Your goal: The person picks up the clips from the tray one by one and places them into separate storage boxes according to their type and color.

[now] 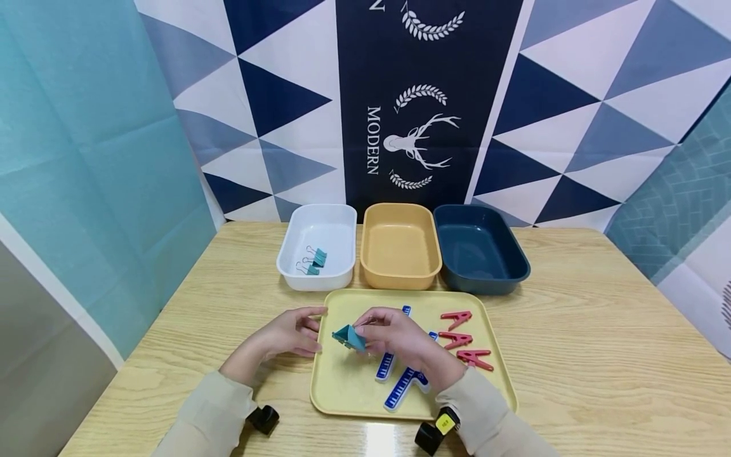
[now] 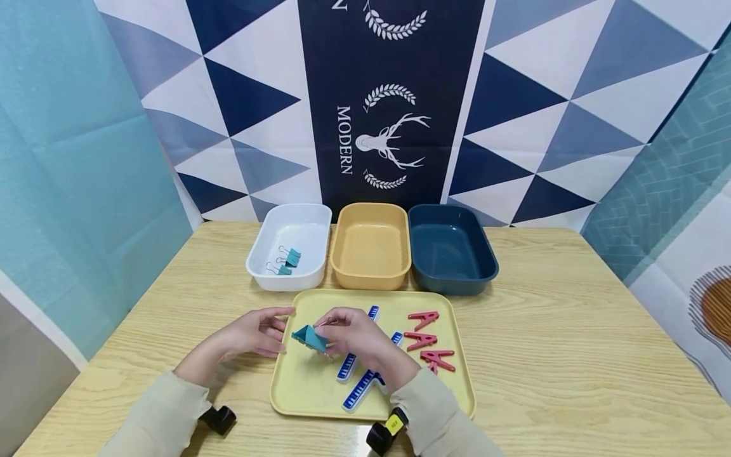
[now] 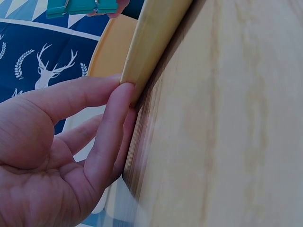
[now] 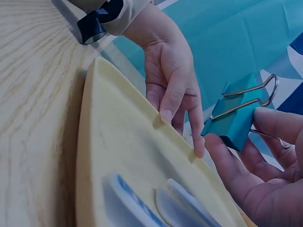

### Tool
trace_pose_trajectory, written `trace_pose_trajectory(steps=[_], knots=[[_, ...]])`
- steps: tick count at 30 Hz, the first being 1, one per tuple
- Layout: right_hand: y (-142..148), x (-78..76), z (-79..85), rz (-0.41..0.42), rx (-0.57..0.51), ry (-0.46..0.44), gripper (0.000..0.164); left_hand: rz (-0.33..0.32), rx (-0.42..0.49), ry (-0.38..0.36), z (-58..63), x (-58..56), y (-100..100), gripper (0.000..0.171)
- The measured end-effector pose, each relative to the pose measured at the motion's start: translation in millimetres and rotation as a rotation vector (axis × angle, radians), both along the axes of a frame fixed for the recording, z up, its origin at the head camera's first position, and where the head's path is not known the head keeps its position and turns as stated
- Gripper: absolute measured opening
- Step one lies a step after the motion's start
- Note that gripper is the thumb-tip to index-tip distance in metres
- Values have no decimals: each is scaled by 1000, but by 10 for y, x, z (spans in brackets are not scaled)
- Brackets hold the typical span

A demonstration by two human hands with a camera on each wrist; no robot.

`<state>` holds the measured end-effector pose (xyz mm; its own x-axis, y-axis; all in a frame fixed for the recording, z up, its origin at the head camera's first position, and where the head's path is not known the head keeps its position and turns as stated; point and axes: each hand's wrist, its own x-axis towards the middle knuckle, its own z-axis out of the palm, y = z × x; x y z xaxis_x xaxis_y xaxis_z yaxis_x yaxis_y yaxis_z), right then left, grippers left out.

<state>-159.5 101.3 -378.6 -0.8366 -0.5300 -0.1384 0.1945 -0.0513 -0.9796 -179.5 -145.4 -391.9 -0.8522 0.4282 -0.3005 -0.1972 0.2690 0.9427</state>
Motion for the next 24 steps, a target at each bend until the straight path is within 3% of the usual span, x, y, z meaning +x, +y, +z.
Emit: trace_pose_trajectory(steps=[24], knots=[[-91, -101, 56, -83, -176, -99, 8, 5, 6, -9, -22, -11, -1, 75]])
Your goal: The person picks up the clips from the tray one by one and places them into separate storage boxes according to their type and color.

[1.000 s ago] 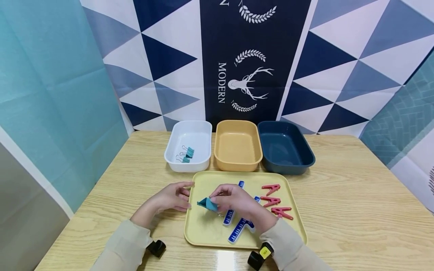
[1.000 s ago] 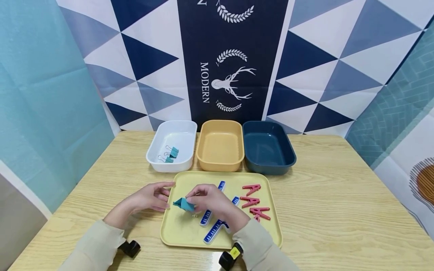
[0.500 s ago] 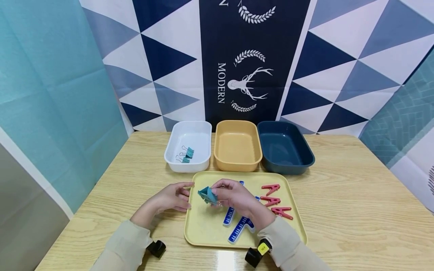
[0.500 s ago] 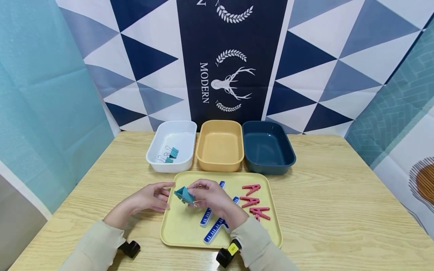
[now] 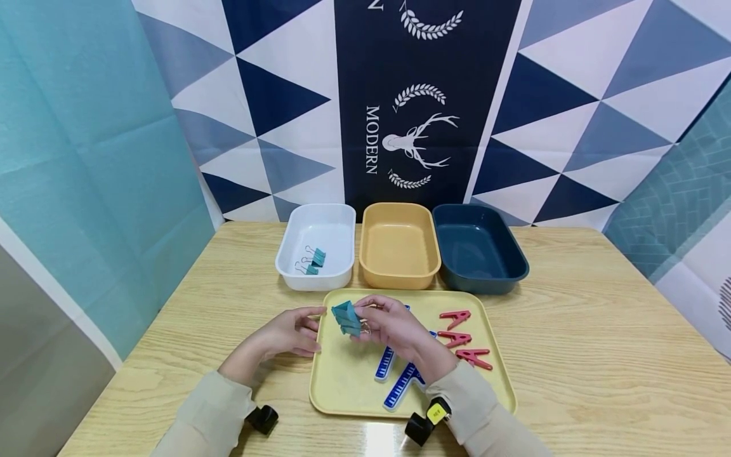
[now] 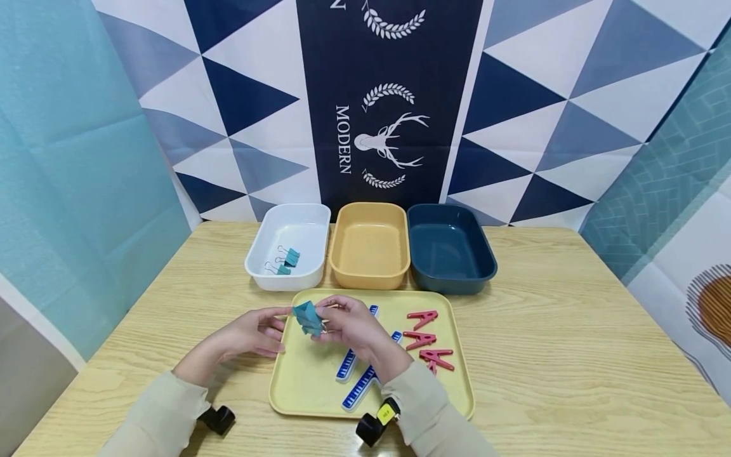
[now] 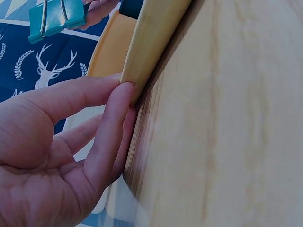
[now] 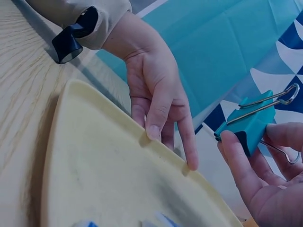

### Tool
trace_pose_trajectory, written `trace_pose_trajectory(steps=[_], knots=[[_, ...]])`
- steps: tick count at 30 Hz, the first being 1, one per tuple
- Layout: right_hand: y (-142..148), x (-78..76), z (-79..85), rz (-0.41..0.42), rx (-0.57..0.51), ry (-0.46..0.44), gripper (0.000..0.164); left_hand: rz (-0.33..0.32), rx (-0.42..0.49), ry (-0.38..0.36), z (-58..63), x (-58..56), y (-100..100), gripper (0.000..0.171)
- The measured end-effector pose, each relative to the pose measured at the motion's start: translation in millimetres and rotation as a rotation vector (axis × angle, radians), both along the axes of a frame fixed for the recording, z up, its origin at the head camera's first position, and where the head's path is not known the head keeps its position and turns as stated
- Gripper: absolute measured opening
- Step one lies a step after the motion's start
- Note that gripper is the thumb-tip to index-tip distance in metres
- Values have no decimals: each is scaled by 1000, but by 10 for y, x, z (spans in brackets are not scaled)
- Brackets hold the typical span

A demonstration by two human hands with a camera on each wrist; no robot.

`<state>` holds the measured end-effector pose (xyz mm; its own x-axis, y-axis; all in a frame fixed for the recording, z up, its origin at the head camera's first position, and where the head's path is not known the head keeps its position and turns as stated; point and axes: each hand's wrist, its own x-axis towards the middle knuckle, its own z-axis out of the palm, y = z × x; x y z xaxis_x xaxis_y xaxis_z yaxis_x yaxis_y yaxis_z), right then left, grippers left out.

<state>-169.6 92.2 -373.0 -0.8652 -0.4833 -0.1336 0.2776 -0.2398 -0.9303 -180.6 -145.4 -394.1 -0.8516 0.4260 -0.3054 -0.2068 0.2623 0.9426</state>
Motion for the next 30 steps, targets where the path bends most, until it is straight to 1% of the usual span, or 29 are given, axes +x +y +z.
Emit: trace_pose_trajectory(steps=[6, 11, 17, 23, 30], knots=[[-49, -17, 39, -72, -25, -32, 4, -3, 8, -3, 6, 1, 0, 75], [-98, -39, 54, -128, -28, -44, 5, -4, 8, -3, 17, 8, -2, 75], [-135, -70, 82, -156, -44, -46, 4, -14, 13, 6, 4, 1, -9, 75], [-143, -94, 91, -180, -42, -51, 9, -11, 10, 5, 17, 5, -5, 75], [-168, -140, 96, -247, -28, -77, 11, -12, 14, 6, 5, 9, -2, 76]])
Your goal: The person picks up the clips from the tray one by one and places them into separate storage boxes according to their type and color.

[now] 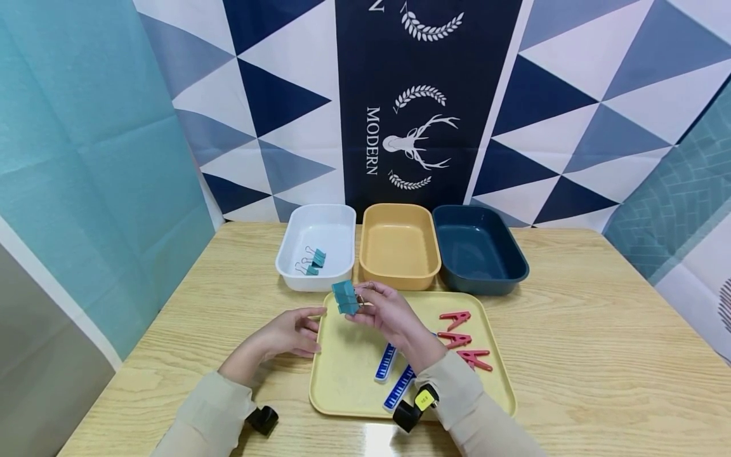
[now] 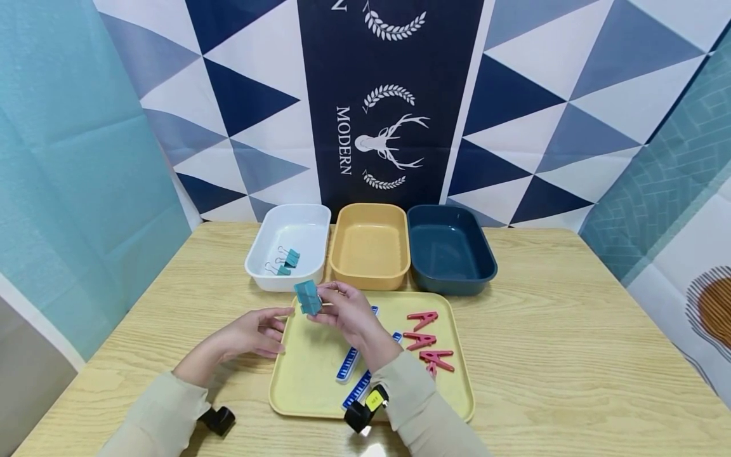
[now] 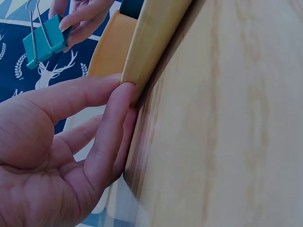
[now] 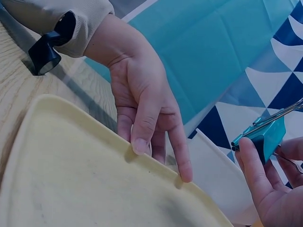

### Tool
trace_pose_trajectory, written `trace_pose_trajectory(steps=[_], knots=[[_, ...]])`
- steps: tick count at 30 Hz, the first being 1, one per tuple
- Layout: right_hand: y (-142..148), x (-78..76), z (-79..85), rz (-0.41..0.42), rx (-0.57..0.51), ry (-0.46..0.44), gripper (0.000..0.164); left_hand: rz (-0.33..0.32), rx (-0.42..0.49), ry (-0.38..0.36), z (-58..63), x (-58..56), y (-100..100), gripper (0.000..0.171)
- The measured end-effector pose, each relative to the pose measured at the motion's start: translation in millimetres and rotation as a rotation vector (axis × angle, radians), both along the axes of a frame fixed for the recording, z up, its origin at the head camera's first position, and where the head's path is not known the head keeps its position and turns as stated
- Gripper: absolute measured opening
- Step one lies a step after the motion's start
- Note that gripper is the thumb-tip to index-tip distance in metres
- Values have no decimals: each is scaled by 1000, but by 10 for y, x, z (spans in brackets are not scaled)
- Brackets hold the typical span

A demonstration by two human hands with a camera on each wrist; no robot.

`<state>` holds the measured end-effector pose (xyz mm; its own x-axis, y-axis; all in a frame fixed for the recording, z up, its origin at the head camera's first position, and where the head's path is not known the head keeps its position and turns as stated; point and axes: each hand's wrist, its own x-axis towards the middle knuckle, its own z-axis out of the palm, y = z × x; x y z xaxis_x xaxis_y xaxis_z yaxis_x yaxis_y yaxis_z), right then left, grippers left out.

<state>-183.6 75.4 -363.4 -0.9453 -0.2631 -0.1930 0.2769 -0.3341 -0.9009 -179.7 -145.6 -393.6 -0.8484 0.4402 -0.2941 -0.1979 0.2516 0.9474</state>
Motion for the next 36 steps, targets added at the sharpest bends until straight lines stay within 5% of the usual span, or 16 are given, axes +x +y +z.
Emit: trace_pose_trajectory(steps=[9, 36], knots=[[-3, -72, 18, -27, 22, -5, 22, -15, 12, -3, -3, 3, -24, 76], [-67, -221, 42, -61, -34, -6, 21, -12, 22, -5, -6, -1, -16, 75]])
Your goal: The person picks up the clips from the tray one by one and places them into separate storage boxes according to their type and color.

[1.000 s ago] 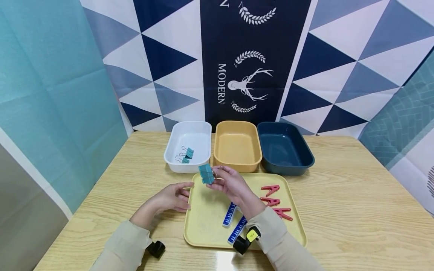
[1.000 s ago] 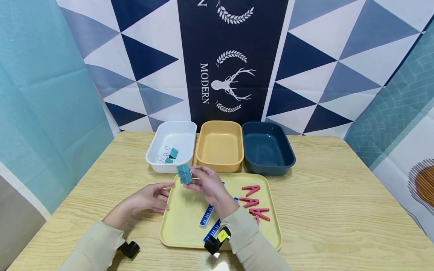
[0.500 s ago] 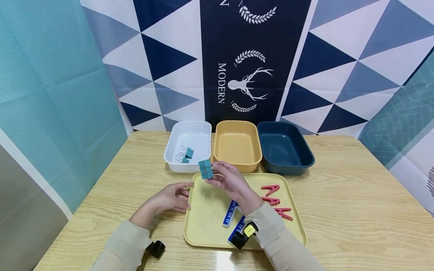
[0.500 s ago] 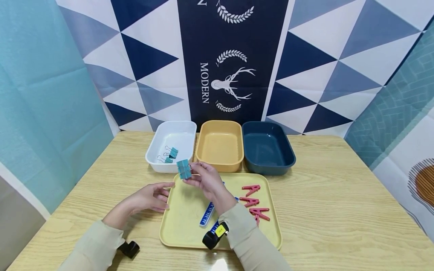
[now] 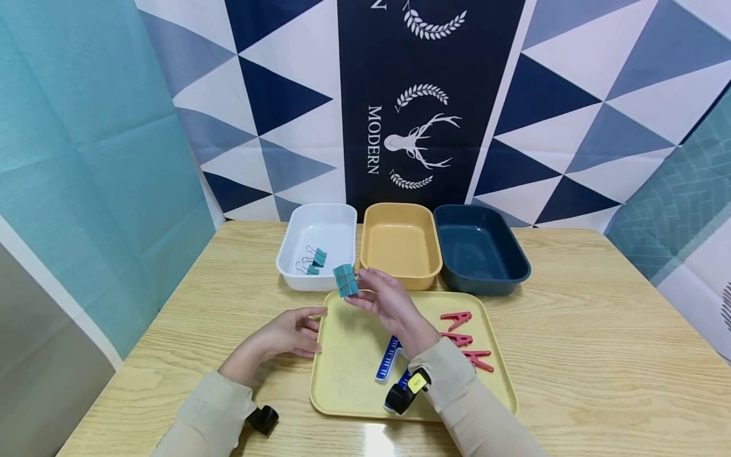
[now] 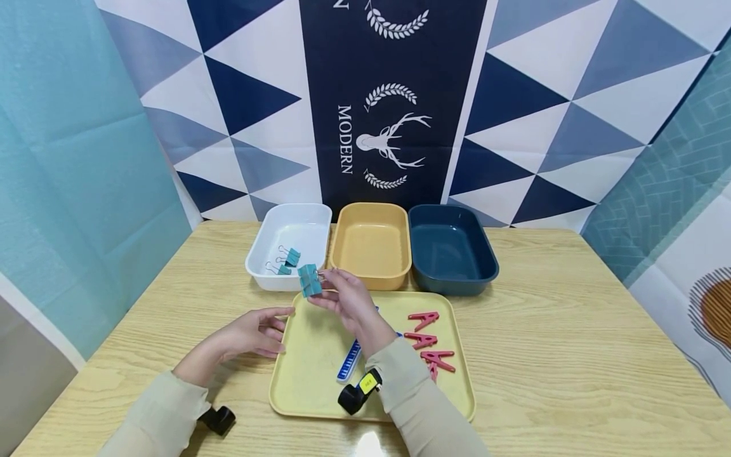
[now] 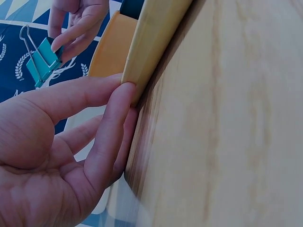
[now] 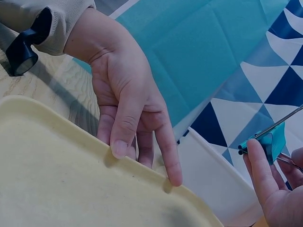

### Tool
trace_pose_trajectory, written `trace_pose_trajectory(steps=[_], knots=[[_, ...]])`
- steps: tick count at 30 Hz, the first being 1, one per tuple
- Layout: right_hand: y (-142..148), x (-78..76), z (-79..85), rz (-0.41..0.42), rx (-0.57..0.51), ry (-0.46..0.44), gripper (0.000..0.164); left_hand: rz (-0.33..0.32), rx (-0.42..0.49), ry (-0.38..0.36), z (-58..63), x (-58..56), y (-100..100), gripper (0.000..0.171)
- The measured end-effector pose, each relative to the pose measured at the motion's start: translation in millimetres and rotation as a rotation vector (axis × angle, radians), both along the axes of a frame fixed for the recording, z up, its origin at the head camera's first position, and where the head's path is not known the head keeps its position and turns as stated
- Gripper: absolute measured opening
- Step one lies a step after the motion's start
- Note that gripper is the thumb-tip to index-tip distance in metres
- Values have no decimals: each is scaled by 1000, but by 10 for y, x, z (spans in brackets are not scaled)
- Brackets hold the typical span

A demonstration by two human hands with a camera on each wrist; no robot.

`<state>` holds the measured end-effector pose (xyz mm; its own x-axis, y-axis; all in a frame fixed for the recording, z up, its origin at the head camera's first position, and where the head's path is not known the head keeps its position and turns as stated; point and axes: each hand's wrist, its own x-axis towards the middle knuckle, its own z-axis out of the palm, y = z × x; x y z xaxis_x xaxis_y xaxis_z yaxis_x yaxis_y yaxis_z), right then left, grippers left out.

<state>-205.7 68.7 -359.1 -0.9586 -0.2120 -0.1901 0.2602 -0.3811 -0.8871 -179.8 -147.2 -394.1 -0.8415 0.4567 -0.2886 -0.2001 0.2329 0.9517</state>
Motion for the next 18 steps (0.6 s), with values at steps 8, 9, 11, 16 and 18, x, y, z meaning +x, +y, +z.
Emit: trace_pose_trajectory(steps=[8, 9, 11, 16, 18], knots=[[-26, -56, 24, -11, -21, -11, 18, 0, 2, 2, -1, 0, 0, 75], [-27, -60, 25, -14, -23, -12, 18, 1, 0, 3, 1, 0, 0, 75], [-29, -66, 30, -19, -28, -13, 17, 2, -3, 3, 4, 1, 1, 75], [-34, -71, 31, -25, -47, -10, 21, 3, -11, 4, 12, 5, 3, 75], [-39, -75, 27, -28, -60, -12, 25, 2, -12, 5, 13, 6, 4, 75]])
